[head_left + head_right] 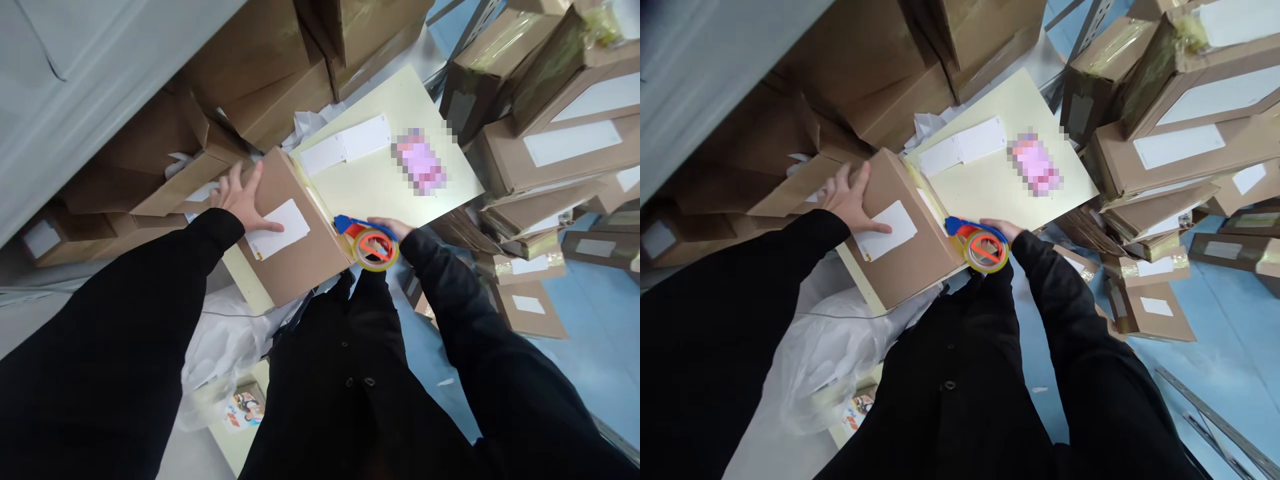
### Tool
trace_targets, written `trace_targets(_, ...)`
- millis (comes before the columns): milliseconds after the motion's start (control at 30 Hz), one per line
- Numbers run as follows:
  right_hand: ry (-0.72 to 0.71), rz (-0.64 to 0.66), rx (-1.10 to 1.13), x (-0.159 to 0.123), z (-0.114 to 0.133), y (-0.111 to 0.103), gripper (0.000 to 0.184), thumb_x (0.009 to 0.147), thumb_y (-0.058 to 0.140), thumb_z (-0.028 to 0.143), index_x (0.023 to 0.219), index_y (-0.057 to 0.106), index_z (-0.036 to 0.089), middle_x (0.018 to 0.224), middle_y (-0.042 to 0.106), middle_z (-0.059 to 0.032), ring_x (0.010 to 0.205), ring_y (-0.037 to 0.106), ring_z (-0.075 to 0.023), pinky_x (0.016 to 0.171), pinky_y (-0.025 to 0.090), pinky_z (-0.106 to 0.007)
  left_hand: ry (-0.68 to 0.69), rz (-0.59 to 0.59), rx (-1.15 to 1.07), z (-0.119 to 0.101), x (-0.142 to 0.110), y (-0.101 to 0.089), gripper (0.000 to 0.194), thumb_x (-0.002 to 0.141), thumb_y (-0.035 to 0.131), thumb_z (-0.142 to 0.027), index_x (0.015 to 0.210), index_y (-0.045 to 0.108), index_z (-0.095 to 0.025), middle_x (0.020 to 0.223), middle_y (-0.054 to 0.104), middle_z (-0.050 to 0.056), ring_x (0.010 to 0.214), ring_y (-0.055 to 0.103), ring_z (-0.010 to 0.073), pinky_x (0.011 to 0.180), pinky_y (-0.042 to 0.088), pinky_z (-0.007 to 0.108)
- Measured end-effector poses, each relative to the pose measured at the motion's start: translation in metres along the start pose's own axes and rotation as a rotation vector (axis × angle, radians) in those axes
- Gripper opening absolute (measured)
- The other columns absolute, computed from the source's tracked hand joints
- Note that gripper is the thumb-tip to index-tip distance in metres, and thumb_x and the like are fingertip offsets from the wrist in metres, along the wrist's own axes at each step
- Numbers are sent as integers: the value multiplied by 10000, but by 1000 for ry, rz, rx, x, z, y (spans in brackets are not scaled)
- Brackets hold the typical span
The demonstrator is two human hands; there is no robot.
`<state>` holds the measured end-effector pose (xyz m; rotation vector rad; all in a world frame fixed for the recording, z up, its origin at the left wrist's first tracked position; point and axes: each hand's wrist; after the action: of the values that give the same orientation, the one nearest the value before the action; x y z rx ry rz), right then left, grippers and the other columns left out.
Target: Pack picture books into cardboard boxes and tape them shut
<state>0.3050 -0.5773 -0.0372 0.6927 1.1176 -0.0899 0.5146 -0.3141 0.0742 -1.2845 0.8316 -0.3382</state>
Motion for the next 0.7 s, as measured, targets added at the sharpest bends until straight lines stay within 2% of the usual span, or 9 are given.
trace_targets(67, 59, -4, -117, 5, 34, 2, 236, 831, 577, 362, 862, 676, 150, 658, 699, -61, 607, 642, -211, 725, 567, -398, 98, -21, 34, -7, 3, -7, 1259, 495, 632, -768, 1491, 76, -236, 1536, 126, 196, 1354, 65, 507, 1002, 92, 655)
trace_targets(133, 82, -39, -201, 10, 55, 1, 221, 820, 595, 345, 850, 674, 141, 619, 689, -55, 575, 639, -216, 686, 568, -393, 342, 37, 60, -18, 13, -10, 1124, 547, 597, -761, 1470, 200, -255, 1541, 157, 156, 1377, 64, 465, 1038, 53, 625)
trace_targets(200, 77, -58, -218, 14, 59, -2, 212, 821, 595, 334, 838, 670, 136, 604, 686, -53, 562, 640, -214, 669, 568, -372, 554, 100, 52, -26, 27, -8, 1001, 576, 553, -766, 1420, 314, -283, 1522, 240, 113, 1380, 138, 413, 1070, 49, 579)
trace_targets(267, 63, -17, -191, 16, 49, -8, 217, 828, 590, 344, 809, 662, 140, 602, 685, -50, 540, 630, -196, 649, 564, -337, 617, 103, 18, -29, 39, -1, 949, 569, 527, -783, 1370, 383, -295, 1473, 337, 96, 1355, 229, 376, 1085, 65, 543)
trace_targets(367, -8, 60, -130, 13, 24, -23, 307, 878, 513, 382, 722, 641, 151, 564, 662, -34, 473, 583, -147, 586, 542, -274, 563, 48, -21, -25, 47, 12, 963, 513, 524, -815, 1312, 442, -284, 1387, 428, 107, 1300, 313, 370, 1083, 84, 529)
trace_targets(467, -29, 30, -96, -1, -7, -43, 460, 923, 386, 434, 646, 626, 156, 496, 624, -39, 424, 550, -142, 538, 523, -265, 497, 5, 3, -21, 45, 15, 1020, 459, 514, -853, 1281, 462, -252, 1337, 455, 112, 1268, 333, 372, 1075, 91, 534)
trace_targets(533, -8, -14, -35, -14, -31, -52, 441, 919, 389, 429, 676, 640, 161, 526, 644, -48, 457, 578, -158, 569, 537, -280, 423, -20, 47, -21, 41, 12, 1046, 463, 474, -881, 1279, 452, -227, 1324, 459, 103, 1251, 339, 359, 1066, 101, 537)
trace_targets(633, -82, -86, 101, -25, -61, -47, 324, 906, 434, 381, 787, 662, 183, 690, 708, -49, 617, 656, -172, 698, 560, -283, 307, -39, 93, -18, 34, 8, 1092, 482, 366, -928, 1265, 455, -173, 1313, 469, 104, 1219, 358, 333, 1060, 110, 524)
trace_targets(700, -171, -124, 136, -21, -64, -32, 323, 917, 413, 390, 843, 662, 200, 790, 724, -45, 742, 680, -175, 777, 553, -281, 211, -34, 81, -14, 26, 7, 1135, 483, 288, -954, 1247, 475, -134, 1292, 499, 111, 1226, 340, 339, 1045, 90, 526)
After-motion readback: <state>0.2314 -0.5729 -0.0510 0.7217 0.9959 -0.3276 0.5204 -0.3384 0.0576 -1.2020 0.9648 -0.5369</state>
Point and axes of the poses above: each hand's wrist, its own x-axis towards the middle knuckle, its own y-axis out of the palm, z = x × y
